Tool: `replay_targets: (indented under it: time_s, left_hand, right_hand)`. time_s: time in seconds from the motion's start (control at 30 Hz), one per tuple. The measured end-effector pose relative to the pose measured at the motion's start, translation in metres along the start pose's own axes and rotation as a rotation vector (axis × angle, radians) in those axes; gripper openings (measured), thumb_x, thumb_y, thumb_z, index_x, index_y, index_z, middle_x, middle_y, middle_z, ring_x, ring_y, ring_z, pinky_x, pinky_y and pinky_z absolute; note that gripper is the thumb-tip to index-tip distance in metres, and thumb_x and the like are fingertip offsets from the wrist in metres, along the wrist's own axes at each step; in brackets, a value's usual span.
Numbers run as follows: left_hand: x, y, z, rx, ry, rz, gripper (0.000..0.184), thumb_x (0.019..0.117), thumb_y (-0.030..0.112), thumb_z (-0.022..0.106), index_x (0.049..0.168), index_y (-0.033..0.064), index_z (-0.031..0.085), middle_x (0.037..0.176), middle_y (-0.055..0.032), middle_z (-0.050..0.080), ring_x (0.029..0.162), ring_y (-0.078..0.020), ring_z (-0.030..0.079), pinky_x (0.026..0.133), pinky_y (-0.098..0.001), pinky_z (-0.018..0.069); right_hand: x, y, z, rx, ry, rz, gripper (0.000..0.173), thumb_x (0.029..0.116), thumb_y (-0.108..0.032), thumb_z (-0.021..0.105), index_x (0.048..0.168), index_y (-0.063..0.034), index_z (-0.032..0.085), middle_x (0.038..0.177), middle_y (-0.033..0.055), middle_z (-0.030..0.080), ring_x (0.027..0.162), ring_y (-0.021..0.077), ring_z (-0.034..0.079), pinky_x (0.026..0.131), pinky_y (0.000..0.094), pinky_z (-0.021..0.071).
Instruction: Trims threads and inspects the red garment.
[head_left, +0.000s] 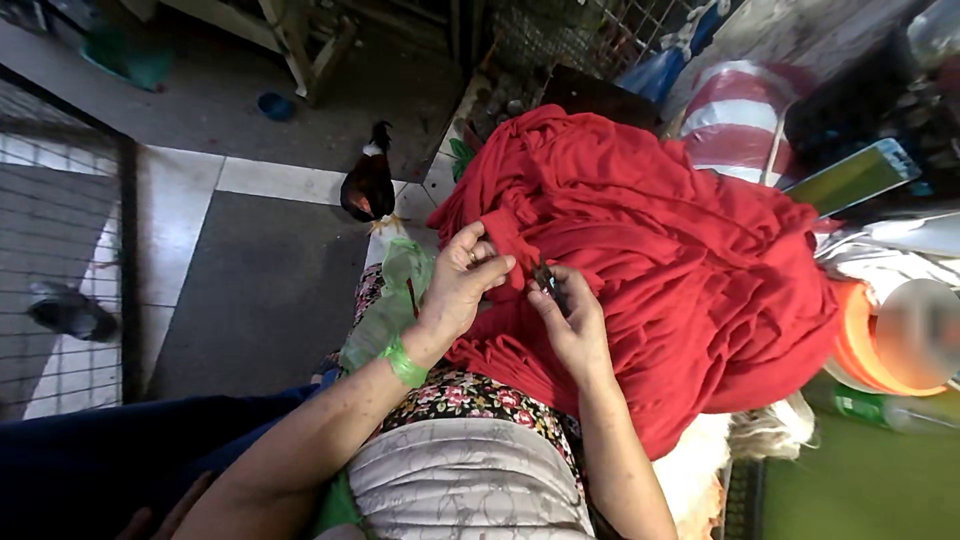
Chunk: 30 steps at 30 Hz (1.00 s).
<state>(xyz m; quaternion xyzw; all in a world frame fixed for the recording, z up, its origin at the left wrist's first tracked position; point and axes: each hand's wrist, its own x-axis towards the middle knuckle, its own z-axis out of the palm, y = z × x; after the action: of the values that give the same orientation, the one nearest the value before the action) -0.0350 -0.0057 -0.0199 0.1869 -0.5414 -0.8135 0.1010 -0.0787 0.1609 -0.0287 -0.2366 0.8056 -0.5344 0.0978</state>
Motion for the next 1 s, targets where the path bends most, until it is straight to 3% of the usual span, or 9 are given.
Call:
replay_targets:
  time_s: [0.23,0.77,0.93,1.0]
  left_hand:
    - [-0.003,-0.003,0.003,-0.011,0.003,0.022,0.055,0.0919,-0.007,0.064,0.143,0.0067,0.047,0.099,-0.0003,0.069,0.082,-0.0079,0.068,0.075,-0.0245,0.0593]
    - [-0.005,-0.011,0.004,0.029,-0.011,0.076,0.052,0.092,-0.005,0.066,0.14,0.0052,0.048,0.096,-0.0003,0.07,0.08,-0.0087,0.069,0.075,-0.0259,0.0603]
    - [-0.005,-0.011,0.004,0.028,-0.008,0.061,0.053,0.0917,-0.005,0.066,0.14,0.0051,0.048,0.095,-0.0005,0.069,0.081,-0.0093,0.07,0.075,-0.0266,0.0605]
    - [-0.005,-0.01,0.005,0.011,-0.01,0.052,0.053,0.092,-0.005,0.066,0.14,0.0057,0.048,0.095,-0.001,0.069,0.081,-0.0099,0.07,0.076,-0.0271,0.0607]
  right_hand:
    - [0.003,-0.002,0.004,0.024,-0.008,0.02,0.025,0.0983,-0.011,0.061,0.121,0.0009,0.063,0.088,0.003,0.066,0.07,-0.0002,0.058,0.064,0.0171,0.0488]
    - [0.004,0.0,0.01,-0.005,0.037,-0.062,0.021,0.0984,-0.005,0.058,0.116,0.0041,0.065,0.087,0.0065,0.067,0.07,0.002,0.06,0.065,0.0179,0.0506]
    - [0.005,0.0,0.011,0.043,0.046,-0.015,0.019,0.1008,-0.005,0.055,0.114,0.0033,0.066,0.083,0.0037,0.067,0.069,0.0005,0.06,0.065,0.0174,0.0504]
    - [0.005,-0.001,0.011,0.116,0.046,0.019,0.019,0.1008,-0.005,0.055,0.115,0.0021,0.065,0.081,-0.0001,0.066,0.064,-0.0017,0.055,0.06,0.0152,0.0463]
